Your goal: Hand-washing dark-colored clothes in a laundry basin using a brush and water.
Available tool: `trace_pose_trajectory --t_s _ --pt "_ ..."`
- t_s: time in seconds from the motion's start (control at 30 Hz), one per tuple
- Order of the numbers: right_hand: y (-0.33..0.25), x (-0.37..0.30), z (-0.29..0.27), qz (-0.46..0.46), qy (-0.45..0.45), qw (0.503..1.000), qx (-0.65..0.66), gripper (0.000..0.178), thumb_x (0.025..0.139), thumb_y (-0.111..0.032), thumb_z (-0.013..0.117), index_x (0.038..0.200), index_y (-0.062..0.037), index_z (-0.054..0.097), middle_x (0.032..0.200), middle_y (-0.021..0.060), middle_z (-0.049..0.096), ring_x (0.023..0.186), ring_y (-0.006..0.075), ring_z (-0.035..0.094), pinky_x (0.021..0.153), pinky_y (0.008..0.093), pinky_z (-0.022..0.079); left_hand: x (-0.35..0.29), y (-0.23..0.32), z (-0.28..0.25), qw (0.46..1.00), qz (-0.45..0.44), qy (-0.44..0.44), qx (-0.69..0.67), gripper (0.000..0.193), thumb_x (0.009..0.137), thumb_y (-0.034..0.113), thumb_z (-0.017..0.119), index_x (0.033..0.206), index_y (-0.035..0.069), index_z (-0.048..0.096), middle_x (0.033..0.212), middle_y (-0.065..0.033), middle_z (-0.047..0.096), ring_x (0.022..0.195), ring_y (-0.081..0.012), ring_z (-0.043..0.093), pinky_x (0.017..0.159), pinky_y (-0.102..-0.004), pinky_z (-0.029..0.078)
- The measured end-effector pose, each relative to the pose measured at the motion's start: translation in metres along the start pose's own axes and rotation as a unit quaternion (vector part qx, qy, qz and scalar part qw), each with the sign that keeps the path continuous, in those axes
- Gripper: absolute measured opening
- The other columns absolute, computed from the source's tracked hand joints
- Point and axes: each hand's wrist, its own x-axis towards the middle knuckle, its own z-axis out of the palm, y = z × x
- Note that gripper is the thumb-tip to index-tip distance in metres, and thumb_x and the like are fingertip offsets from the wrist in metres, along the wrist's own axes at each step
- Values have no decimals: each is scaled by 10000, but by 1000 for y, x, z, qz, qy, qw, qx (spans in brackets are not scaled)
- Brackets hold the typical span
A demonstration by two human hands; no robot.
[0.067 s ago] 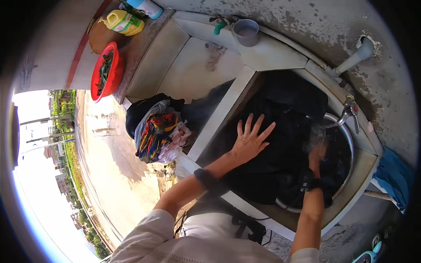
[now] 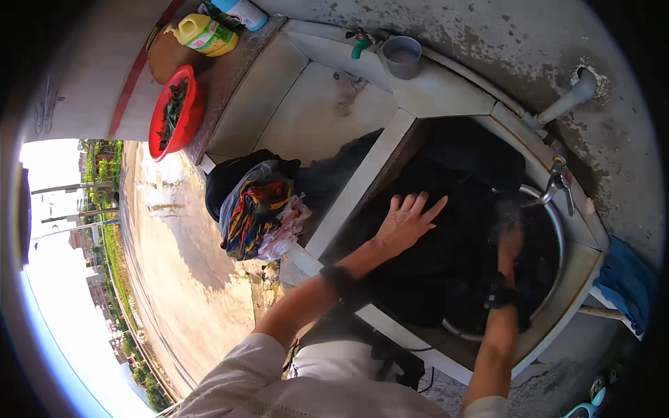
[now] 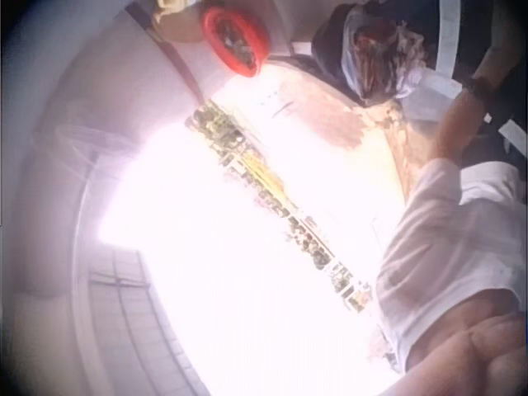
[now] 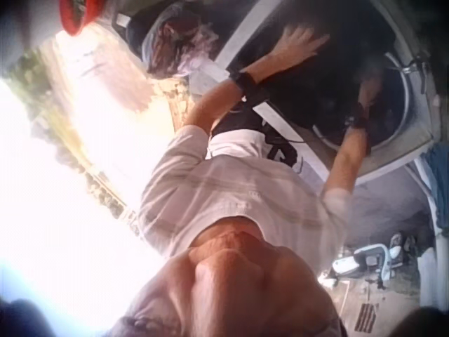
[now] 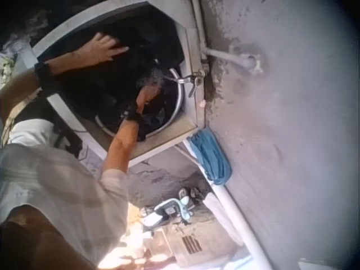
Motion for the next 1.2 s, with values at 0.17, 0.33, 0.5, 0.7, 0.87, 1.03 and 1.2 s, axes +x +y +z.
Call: trace_pose_trajectory --t_s 0.17,0.33,0.5,0.7,0.87,1.03,1.2 --pt "-158 -74 -93 -117 -33 925 359 591 896 -307 653 1416 -100 463 1316 205 544 1129 379 553 990 404 417 -11 -15 -10 999 44 -16 16 464 852 188 599 1303 88 551 983 -110 625 845 -219 635 747 -342 493" --pt "-220 -180 -110 -412 -203 888 29 493 833 -345 717 1297 -221 605 1123 136 600 975 334 629 805 392 528 -112 21 -20 980 185 -77 15 455 775 105 598 1229 80 610 788 -58 619 653 -196 650 586 -314 510" --pt "-272 -75 -90 -355 35 934 -4 417 856 -407 664 1252 -285 616 939 96 558 849 289 616 647 405 534 -133 16 -45 992 91 -49 -70 445 778 82 581 1221 100 616 774 -42 582 668 -186 625 643 -315 482" --pt "-277 -137 -99 -368 -103 920 84 494 865 -487 632 1320 -307 567 962 124 528 835 288 594 733 368 549 -146 -2 -39 993 97 -23 -67 458 784 73 558 1236 116 614 775 -28 561 669 -169 596 664 -314 437" --pt "-240 -136 -83 -471 -13 881 -51 580 797 -446 708 1344 -339 549 905 71 491 822 224 577 668 365 545 -150 2 -33 991 110 -36 -64 466 767 98 557 1228 118 626 706 2 521 660 -159 554 655 -321 408" --pt "-258 3 -83 -275 142 949 -61 489 886 -431 619 1348 -295 535 952 119 539 864 305 598 703 400 522 -138 7 -44 986 121 -16 -117 480 770 91 558 1245 126 615 711 -1 525 671 -169 559 657 -331 411" --pt "-255 -171 -92 -493 -71 864 78 528 844 -438 658 1343 -317 538 1023 129 528 952 314 599 759 425 537 -144 -3 -48 987 75 -81 -113 430 789 68 565 1206 153 625 691 -13 552 647 -180 601 662 -345 415"
